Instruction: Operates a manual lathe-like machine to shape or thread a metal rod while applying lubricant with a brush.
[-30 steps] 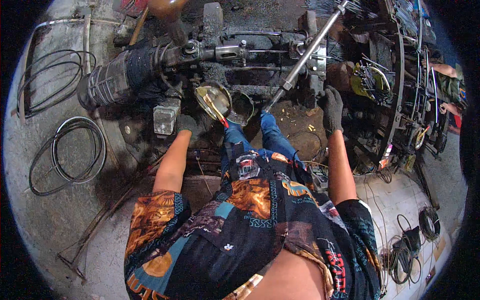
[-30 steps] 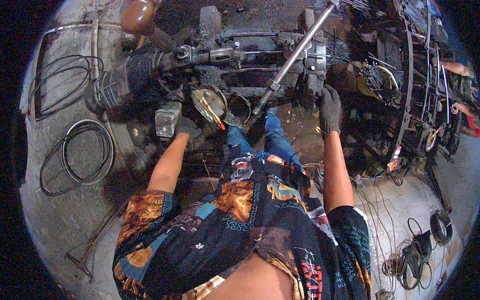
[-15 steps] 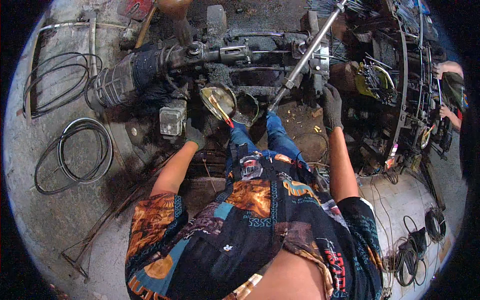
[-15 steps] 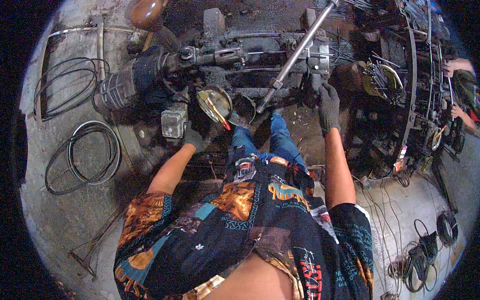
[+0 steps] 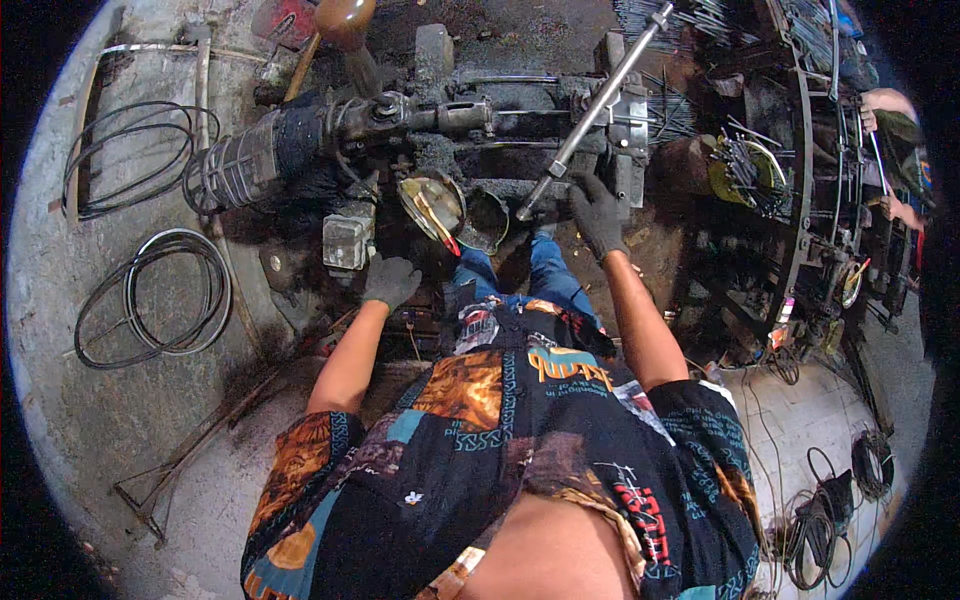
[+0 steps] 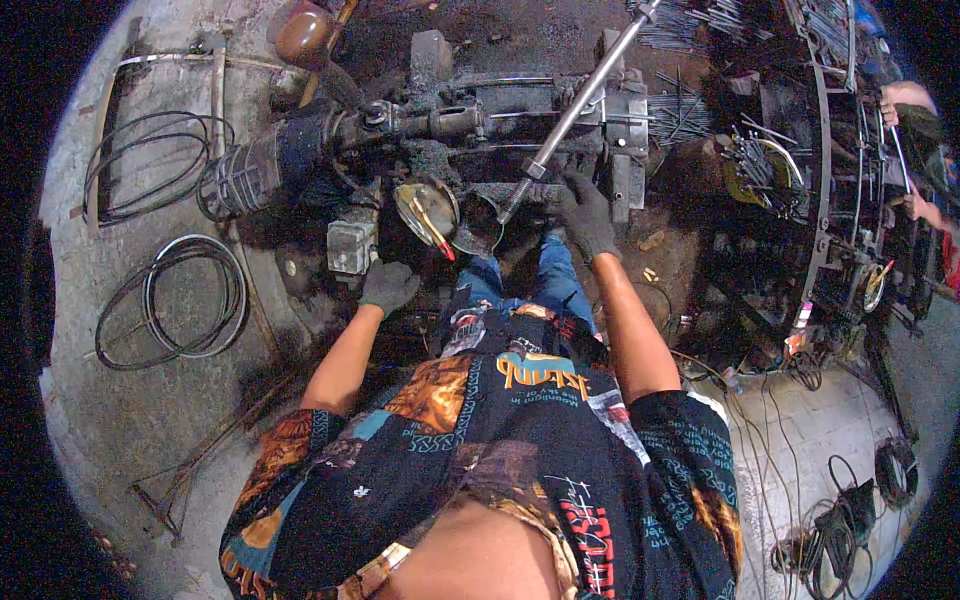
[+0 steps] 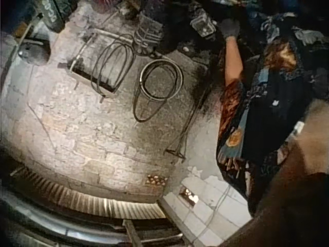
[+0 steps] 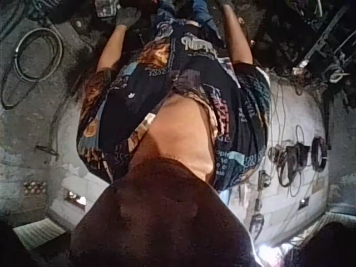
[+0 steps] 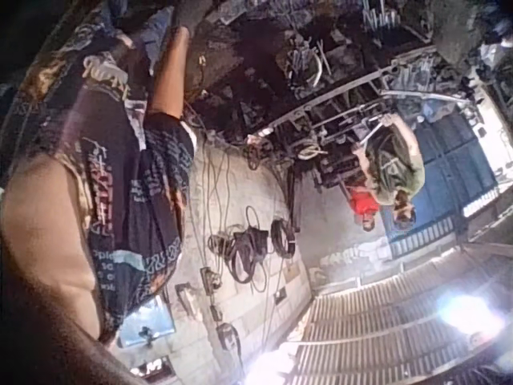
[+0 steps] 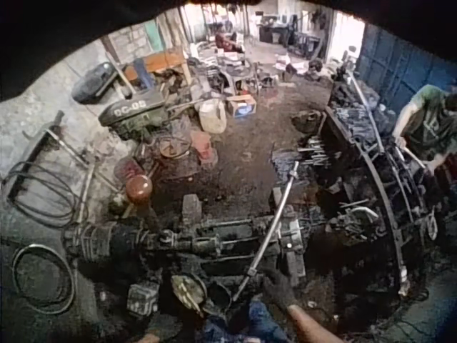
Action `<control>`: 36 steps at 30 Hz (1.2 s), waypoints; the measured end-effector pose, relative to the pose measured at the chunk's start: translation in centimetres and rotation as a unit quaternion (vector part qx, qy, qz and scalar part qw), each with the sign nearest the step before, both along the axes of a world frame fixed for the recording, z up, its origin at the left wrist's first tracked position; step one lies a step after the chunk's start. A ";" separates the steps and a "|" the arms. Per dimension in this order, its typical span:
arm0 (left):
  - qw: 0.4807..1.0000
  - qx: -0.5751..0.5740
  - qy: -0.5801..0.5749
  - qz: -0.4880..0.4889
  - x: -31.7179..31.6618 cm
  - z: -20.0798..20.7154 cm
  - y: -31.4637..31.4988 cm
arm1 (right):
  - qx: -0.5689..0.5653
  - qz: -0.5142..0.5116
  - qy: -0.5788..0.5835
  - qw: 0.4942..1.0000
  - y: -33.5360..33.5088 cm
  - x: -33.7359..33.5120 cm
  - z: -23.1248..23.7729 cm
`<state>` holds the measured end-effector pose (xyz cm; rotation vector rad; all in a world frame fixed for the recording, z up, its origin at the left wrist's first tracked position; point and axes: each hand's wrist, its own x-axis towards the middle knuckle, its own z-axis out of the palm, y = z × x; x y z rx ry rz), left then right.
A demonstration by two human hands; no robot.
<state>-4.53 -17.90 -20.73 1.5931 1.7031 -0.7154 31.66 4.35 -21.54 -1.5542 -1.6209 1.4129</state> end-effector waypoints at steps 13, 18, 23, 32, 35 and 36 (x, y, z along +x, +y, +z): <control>0.953 0.195 -0.132 0.189 0.9 6.0 0.4 | 0.099 -0.012 0.115 0.988 3.6 -18.5 -1.4; 0.961 0.136 -0.131 0.204 0.4 5.9 -1.1 | 0.112 -0.040 0.056 0.991 2.9 -20.8 -2.7; 0.955 0.159 -0.158 0.196 -0.4 5.2 -1.9 | 0.085 0.011 0.092 0.992 2.0 -21.8 -0.7; 0.964 0.173 -0.129 0.157 -0.6 5.7 -0.5 | 0.103 0.063 0.120 0.985 1.7 -18.6 -0.1; 0.953 0.196 -0.162 0.165 0.6 6.7 2.6 | 0.128 0.095 0.078 0.984 0.1 -13.6 -4.3; 0.950 0.208 -0.170 0.162 1.0 6.9 3.3 | 0.079 0.096 0.033 0.992 -0.5 -11.5 -5.2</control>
